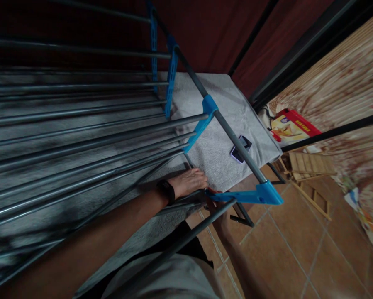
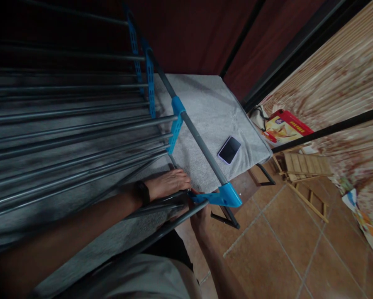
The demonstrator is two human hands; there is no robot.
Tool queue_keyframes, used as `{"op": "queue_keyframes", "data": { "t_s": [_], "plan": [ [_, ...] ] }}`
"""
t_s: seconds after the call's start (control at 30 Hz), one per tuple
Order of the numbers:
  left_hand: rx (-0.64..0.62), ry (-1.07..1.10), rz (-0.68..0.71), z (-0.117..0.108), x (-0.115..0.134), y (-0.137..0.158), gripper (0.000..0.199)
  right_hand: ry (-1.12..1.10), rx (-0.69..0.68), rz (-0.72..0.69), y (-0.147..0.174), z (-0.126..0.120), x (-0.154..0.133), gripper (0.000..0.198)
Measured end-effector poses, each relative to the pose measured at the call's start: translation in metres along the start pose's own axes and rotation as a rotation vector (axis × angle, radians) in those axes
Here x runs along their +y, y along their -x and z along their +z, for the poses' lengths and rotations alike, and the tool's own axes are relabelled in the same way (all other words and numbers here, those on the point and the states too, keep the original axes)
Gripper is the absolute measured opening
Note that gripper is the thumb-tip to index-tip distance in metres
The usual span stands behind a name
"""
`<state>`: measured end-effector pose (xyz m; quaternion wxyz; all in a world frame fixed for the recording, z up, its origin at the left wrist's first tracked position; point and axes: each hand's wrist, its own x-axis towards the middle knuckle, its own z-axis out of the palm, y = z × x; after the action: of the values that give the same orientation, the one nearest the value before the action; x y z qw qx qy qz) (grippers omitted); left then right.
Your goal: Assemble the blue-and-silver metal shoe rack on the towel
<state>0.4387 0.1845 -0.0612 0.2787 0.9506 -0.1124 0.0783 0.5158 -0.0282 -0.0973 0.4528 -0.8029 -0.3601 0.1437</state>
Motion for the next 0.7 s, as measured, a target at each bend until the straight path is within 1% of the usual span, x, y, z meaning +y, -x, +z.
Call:
{"op": "queue_keyframes", "data": {
  "t_s": [0.1, 0.2, 0.27, 0.37, 0.47, 0.63, 0.7],
  "plan": [
    [0.022, 0.011, 0.003, 0.0, -0.001, 0.002, 0.021, -0.028, 0.001, 0.024, -0.001, -0.001, -0.004, 0.032],
    [-0.016, 0.017, 0.014, -0.004, -0.001, -0.001, 0.018, -0.041, -0.021, 0.031, -0.001, -0.002, -0.005, 0.036],
    [-0.028, 0.02, 0.023, -0.006, -0.002, -0.003, 0.018, -0.04, 0.004, 0.031, 0.0, -0.002, -0.005, 0.038],
    [-0.009, 0.028, 0.041, -0.007, -0.004, -0.004, 0.018, -0.025, 0.026, 0.008, 0.001, -0.001, -0.004, 0.036],
    [-0.012, 0.034, 0.062, -0.005, -0.007, -0.005, 0.017, 0.046, 0.03, -0.068, -0.001, 0.001, -0.004, 0.032],
    [-0.004, -0.002, 0.066, 0.0, -0.011, -0.006, 0.018, 0.234, 0.19, -0.165, -0.007, 0.008, -0.004, 0.023],
    [0.011, -0.015, 0.067, 0.001, -0.012, -0.005, 0.017, 0.281, 0.189, -0.159, -0.009, 0.007, -0.005, 0.024]
  ]
}}
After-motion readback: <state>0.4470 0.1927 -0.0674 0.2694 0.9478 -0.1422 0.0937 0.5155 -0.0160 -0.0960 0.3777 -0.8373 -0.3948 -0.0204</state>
